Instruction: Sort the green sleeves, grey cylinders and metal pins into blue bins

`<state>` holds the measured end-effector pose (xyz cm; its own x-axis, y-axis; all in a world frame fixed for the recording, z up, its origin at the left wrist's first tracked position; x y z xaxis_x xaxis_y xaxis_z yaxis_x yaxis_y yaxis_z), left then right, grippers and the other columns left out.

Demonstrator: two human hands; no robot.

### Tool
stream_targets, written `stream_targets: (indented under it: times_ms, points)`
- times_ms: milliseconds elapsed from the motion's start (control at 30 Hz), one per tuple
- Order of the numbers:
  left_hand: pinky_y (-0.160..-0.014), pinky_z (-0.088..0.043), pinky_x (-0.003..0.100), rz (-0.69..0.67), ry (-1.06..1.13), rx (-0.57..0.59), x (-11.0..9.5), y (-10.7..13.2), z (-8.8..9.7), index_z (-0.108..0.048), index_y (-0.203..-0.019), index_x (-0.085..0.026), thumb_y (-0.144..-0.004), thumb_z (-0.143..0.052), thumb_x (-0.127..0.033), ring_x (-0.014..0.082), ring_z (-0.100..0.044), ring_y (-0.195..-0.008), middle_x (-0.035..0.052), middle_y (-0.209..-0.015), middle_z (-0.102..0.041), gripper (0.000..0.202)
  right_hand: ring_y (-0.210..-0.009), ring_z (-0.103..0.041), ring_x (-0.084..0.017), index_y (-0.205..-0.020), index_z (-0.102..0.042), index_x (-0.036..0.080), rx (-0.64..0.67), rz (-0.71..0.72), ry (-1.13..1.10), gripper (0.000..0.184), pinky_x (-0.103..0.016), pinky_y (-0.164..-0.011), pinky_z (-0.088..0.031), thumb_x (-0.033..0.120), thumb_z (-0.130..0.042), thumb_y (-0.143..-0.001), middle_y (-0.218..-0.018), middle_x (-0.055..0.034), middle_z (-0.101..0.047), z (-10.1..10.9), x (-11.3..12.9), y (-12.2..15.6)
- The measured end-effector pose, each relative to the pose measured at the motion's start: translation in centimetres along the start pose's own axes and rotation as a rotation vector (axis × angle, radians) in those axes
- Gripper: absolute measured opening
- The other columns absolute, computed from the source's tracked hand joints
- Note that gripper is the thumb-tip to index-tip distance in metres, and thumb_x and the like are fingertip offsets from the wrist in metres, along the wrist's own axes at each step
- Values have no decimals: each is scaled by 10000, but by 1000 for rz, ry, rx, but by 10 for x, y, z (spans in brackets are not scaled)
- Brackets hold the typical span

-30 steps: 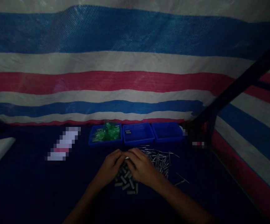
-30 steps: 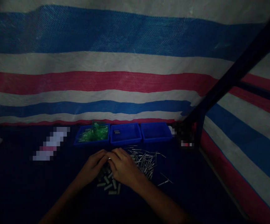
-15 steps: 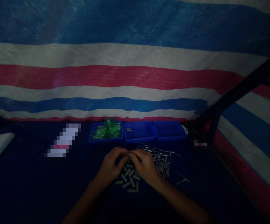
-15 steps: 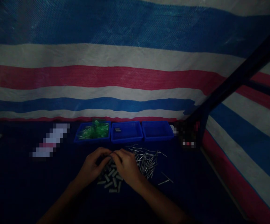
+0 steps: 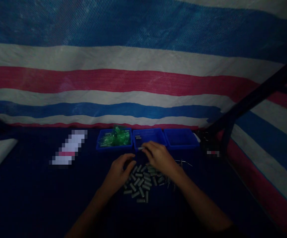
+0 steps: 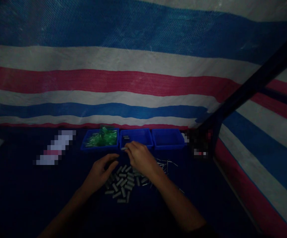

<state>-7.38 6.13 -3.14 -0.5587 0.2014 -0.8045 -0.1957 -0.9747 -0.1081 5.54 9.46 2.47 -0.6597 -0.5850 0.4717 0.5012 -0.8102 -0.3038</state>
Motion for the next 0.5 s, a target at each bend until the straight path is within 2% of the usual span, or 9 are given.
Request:
stream_targets:
  times_ms: [67, 100, 200, 367, 500]
  points:
    - [-809, -445, 336, -32, -105, 61, 1, 0, -2, -576, -1033, -184, -837, -486, -326, 190, -569, -880, 60, -940, -622, 258, -862, -587, -166, -949, -598, 158, 31, -151, 163, 173, -279, -779, -425, 171, -440, -878, -913, -78, -638, 8, -31, -19]
    - [-817, -435, 345, -53, -159, 89, 0, 0, -4, -585, -1027, -188, -827, -504, -328, 196, -559, -886, 57, -928, -618, 257, -896, -583, -166, -952, -601, 158, 109, -205, 239, 171, -274, -800, -414, 184, -449, -878, -951, -84, -638, 5, -46, -28]
    - [-822, -406, 364, -80, -284, 131, -2, 2, -8, -598, -1013, -205, -793, -558, -336, 215, -538, -912, 50, -934, -618, 260, -877, -598, -180, -865, -646, 162, 218, -230, 284, 112, -261, -772, -415, 199, -550, -820, -906, -85, -659, -4, -70, -47]
    - [-793, -376, 370, -27, -386, 163, -1, 6, -18, -609, -959, -228, -800, -551, -305, 234, -541, -934, 38, -944, -623, 186, -847, -626, -187, -838, -671, 173, 332, -246, 310, 104, -241, -708, -431, 190, -587, -778, -864, -73, -687, -29, -79, -56]
    - [-787, -372, 349, -18, -366, 176, -1, 7, -22, -607, -938, -225, -825, -507, -268, 219, -548, -936, 33, -947, -618, 156, -886, -627, -205, -868, -668, 164, 363, -251, 351, 138, -252, -729, -441, 166, -558, -785, -913, -92, -687, -37, -75, -58]
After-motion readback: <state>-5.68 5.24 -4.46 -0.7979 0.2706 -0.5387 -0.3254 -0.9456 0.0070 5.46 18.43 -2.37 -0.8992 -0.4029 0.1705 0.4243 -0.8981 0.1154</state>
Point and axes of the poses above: each hand's wrist, its own y-axis away from the middle knuckle, its own z-axis out of the back of the hand, x = y × z, the point moved 8 cm from there along -y, towards the middle knuckle
